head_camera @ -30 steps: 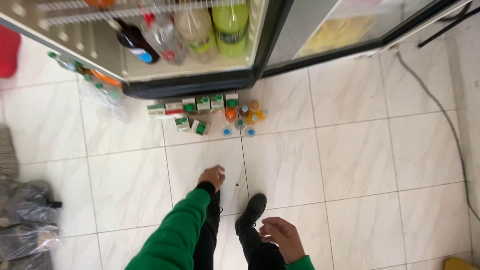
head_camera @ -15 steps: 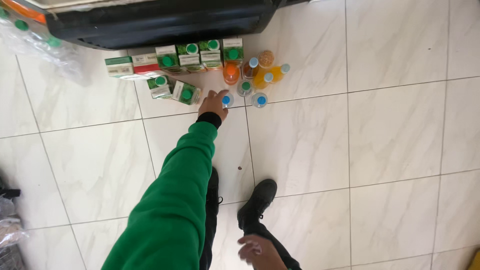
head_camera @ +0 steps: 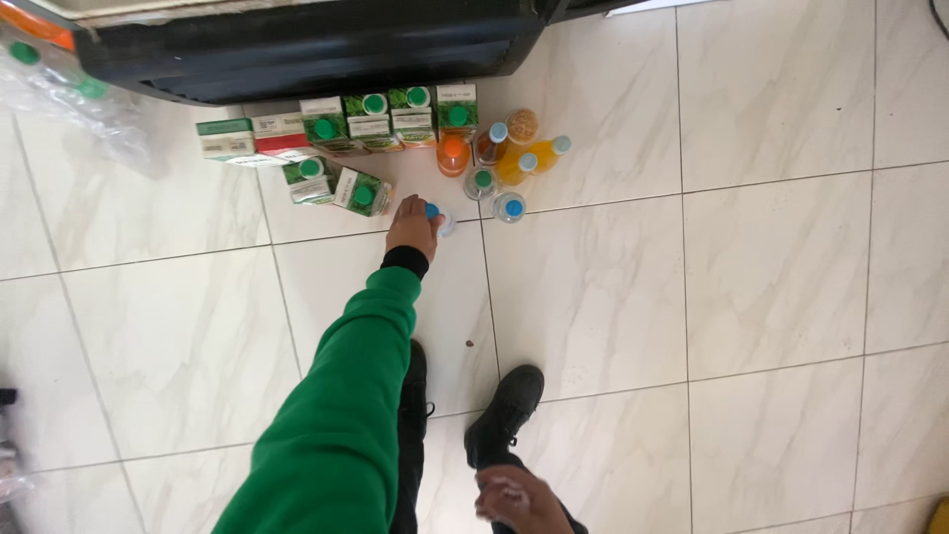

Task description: The person organizes beverage bottles and cartons by picking them up from the floor and placing them onto the shelves of a refrigerator.

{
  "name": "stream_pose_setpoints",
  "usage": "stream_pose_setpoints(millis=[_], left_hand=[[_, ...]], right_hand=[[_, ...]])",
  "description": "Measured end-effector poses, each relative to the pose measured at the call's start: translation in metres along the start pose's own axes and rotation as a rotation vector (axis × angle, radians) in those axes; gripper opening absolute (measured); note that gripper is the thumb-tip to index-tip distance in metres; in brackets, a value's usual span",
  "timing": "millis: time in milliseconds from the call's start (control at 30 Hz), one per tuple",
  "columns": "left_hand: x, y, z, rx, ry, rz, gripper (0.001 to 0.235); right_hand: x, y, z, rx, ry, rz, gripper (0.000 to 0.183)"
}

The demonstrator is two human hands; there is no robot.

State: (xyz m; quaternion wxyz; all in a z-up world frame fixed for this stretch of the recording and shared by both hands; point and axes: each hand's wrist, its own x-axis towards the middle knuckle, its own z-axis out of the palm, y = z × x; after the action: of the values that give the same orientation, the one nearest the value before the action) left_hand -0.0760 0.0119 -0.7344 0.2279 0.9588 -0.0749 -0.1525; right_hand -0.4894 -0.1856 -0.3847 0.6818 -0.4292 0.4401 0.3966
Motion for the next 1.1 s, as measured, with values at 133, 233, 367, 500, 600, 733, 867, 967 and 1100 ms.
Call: stream_pose_setpoints(millis=[133, 233, 367, 500, 600, 733, 867, 967, 1100], left_hand=[[-0.037, 0.029, -0.090, -0.330, -0.001, -0.123, 0.062], [-0.067, 0.061, -0.175, -0.516, 0.208, -0.022, 0.045], [-0.108, 0.144, -0.302, -0.941, 0.281, -0.262, 0.042], [-0.156, 0.236, -0.436, -0.887, 0.275, -0.206, 0.069], [-0.182, 0.308, -0.513, -0.817, 0.280, -0.107, 0.065], [-0.221, 0.410, -0.622, -0.888, 0.177, -0.070, 0.062], [-0.253, 0.490, -0.734, -0.845, 0.226, 0.001, 0.065], [-0.279, 0.532, -0.790, -0.812, 0.232, 0.061, 0.058], [-0.305, 0.555, -0.831, -0.946, 0.043, 0.348, 0.067]], right_hand=[[-0.007, 0.004, 0.023, 0.062, 0.164, -0.075, 0.038], [-0.054, -0.005, 0.051, 0.213, 0.189, 0.032, 0.029], [-0.120, -0.025, 0.060, 0.341, 0.238, -0.078, 0.032], [-0.155, -0.124, 0.042, 0.286, 0.287, -0.014, 0.040], [-0.272, -0.226, 0.058, 0.141, 0.099, -0.481, 0.104], [-0.363, -0.300, 0.067, -0.179, -0.097, -0.774, 0.133], [-0.426, -0.329, 0.071, -0.038, -0.514, -0.828, 0.101], [-0.443, -0.333, 0.076, -0.010, -0.620, -0.908, 0.110], [-0.437, -0.352, 0.093, 0.166, -0.444, -1.065, 0.074]])
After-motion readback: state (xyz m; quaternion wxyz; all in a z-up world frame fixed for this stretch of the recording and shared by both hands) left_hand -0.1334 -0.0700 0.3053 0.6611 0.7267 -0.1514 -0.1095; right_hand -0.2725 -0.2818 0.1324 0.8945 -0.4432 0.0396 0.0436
